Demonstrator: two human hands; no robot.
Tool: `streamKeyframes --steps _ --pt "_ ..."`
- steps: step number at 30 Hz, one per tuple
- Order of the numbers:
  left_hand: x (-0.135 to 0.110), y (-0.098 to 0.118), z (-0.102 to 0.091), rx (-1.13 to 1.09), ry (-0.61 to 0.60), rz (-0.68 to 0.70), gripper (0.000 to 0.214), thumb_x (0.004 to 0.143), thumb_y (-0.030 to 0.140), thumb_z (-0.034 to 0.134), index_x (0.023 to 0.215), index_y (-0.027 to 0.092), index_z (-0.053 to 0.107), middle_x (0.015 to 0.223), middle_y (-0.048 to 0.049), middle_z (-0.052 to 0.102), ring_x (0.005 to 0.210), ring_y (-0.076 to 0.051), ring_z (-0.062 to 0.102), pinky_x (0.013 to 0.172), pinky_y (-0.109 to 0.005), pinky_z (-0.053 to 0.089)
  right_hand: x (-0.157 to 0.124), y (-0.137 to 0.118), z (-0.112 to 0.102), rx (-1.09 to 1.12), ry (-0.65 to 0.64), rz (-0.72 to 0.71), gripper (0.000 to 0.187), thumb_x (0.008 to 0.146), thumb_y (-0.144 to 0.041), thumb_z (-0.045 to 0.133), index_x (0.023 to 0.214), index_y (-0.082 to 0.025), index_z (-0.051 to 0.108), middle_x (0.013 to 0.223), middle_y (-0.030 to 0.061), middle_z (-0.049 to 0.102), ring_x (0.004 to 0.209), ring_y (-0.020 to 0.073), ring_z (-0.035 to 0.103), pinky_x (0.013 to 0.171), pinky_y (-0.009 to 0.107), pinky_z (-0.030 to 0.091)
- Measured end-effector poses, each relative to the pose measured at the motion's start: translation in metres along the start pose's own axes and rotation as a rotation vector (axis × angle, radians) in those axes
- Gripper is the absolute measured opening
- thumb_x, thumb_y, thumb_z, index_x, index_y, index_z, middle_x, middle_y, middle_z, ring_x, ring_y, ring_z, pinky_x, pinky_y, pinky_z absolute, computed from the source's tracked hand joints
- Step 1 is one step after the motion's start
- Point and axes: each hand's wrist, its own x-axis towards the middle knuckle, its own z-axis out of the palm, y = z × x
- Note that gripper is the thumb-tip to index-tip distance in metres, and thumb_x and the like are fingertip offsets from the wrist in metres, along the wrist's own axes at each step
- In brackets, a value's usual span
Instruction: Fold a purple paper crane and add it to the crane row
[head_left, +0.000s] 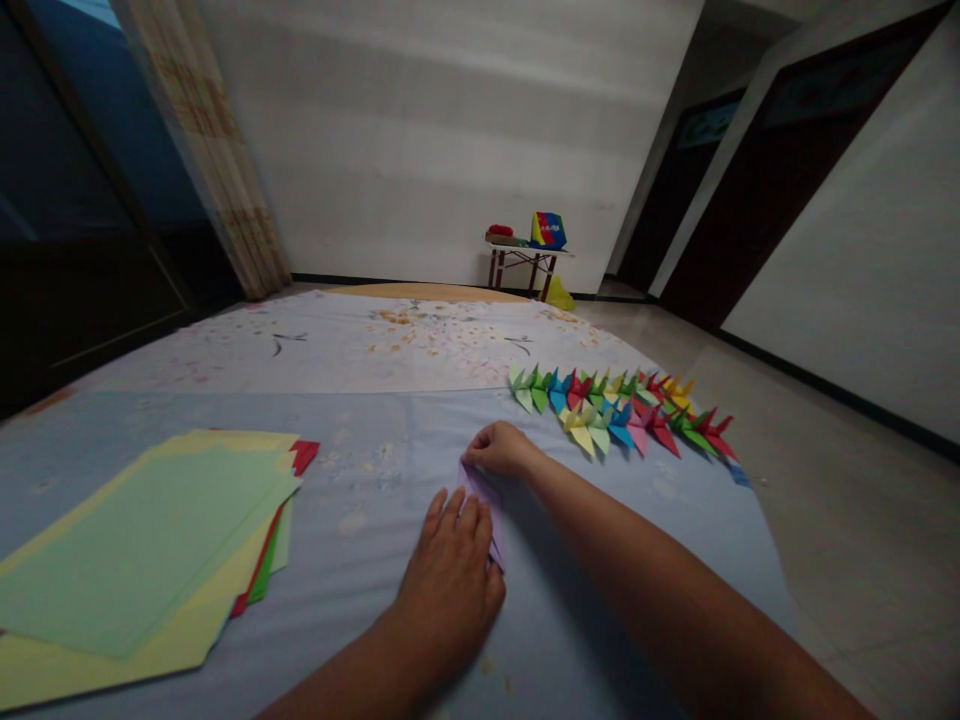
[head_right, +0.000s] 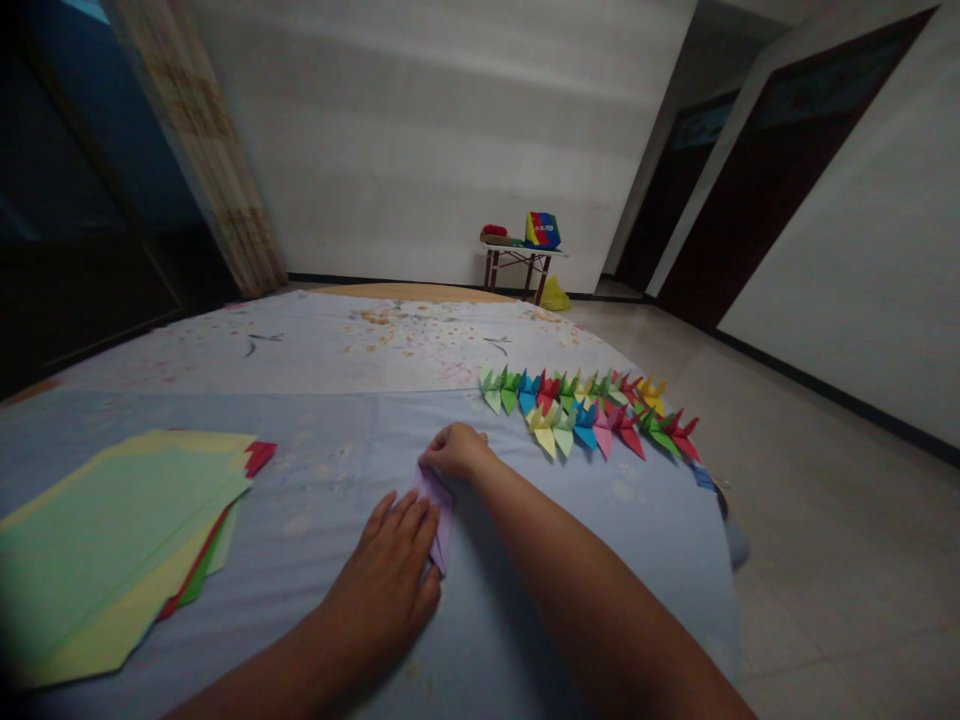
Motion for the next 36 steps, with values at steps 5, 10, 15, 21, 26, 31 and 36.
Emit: streamKeyframes --steps 5,10,15,21,26,31,36 --pt "0.002 -0.001 0.001 0.002 -0.005 0.006 0.055 0.086 0.034 0.032 0.131 0.005 0.045 0.137 -0.0181 0.044 0.132 -0.03 0.031 0.111 -0.048 0.016 -0.004 0.005 -0.001 0.026 -0.033 -0.074 0.029 0.064 -0.045 0.069 0.08 -0.021 0.071 0.07 -0.0028 0.066 0.069 0.0125 0.057 0.069 0.024 0.037" --pt "0.001 -0.001 0.003 0.001 -0.006 0.009 0.054 0.086 0.034 0.033 0.132 0.006 0.044 0.139 -0.0163 0.043 0.132 -0.029 0.031 0.112 -0.047 0.017 -0.005 0.002 0.0 -0.053 -0.007 -0.103 0.041 0.051 -0.049 0.076 0.083 -0.024 0.068 0.076 -0.0035 0.065 0.073 0.0142 0.057 0.075 0.029 0.036" --pt "0.001 0.0 0.0 -0.01 -0.032 -0.005 0.055 0.085 0.033 0.034 0.132 0.005 0.043 0.14 -0.0174 0.04 0.132 -0.03 0.03 0.111 -0.046 0.019 -0.004 0.0 0.003 -0.026 -0.022 -0.058 0.04 0.051 -0.048 0.077 0.08 -0.023 0.068 0.074 -0.0036 0.065 0.075 0.0152 0.058 0.081 0.032 0.034" --pt "0.001 0.0 0.0 -0.001 -0.024 -0.005 0.055 0.084 0.033 0.035 0.132 0.007 0.044 0.14 -0.016 0.04 0.132 -0.029 0.031 0.11 -0.045 0.022 -0.002 0.001 0.005 0.002 0.007 -0.049 0.033 0.051 -0.045 0.077 0.074 -0.023 0.068 0.071 -0.0032 0.067 0.077 0.016 0.06 0.083 0.032 0.035" --pt "0.0 -0.001 0.002 -0.011 -0.028 0.0 0.055 0.084 0.032 0.036 0.132 0.006 0.043 0.14 -0.0165 0.04 0.132 -0.029 0.03 0.111 -0.046 0.02 0.0 -0.005 0.002 0.049 -0.036 0.002 0.026 0.052 -0.038 0.078 0.07 -0.021 0.069 0.066 -0.003 0.067 0.071 0.0142 0.06 0.074 0.026 0.039" --pt "0.001 -0.001 0.001 -0.009 -0.037 -0.002 0.055 0.084 0.032 0.036 0.133 0.007 0.042 0.14 -0.016 0.04 0.133 -0.029 0.029 0.111 -0.046 0.021 0.006 -0.008 0.001 0.052 -0.015 0.031 0.017 0.055 -0.033 0.075 0.066 -0.02 0.07 0.061 -0.0018 0.065 0.066 0.014 0.06 0.067 0.024 0.04" --pt "0.001 0.0 0.0 0.01 -0.024 0.001 0.055 0.084 0.032 0.035 0.132 0.007 0.043 0.139 -0.0166 0.042 0.132 -0.03 0.031 0.111 -0.045 0.021 0.018 -0.006 0.006 0.056 0.078 0.024 0.015 0.063 -0.03 0.069 0.071 -0.017 0.072 0.063 0.0012 0.065 0.065 0.0145 0.059 0.059 0.023 0.038"
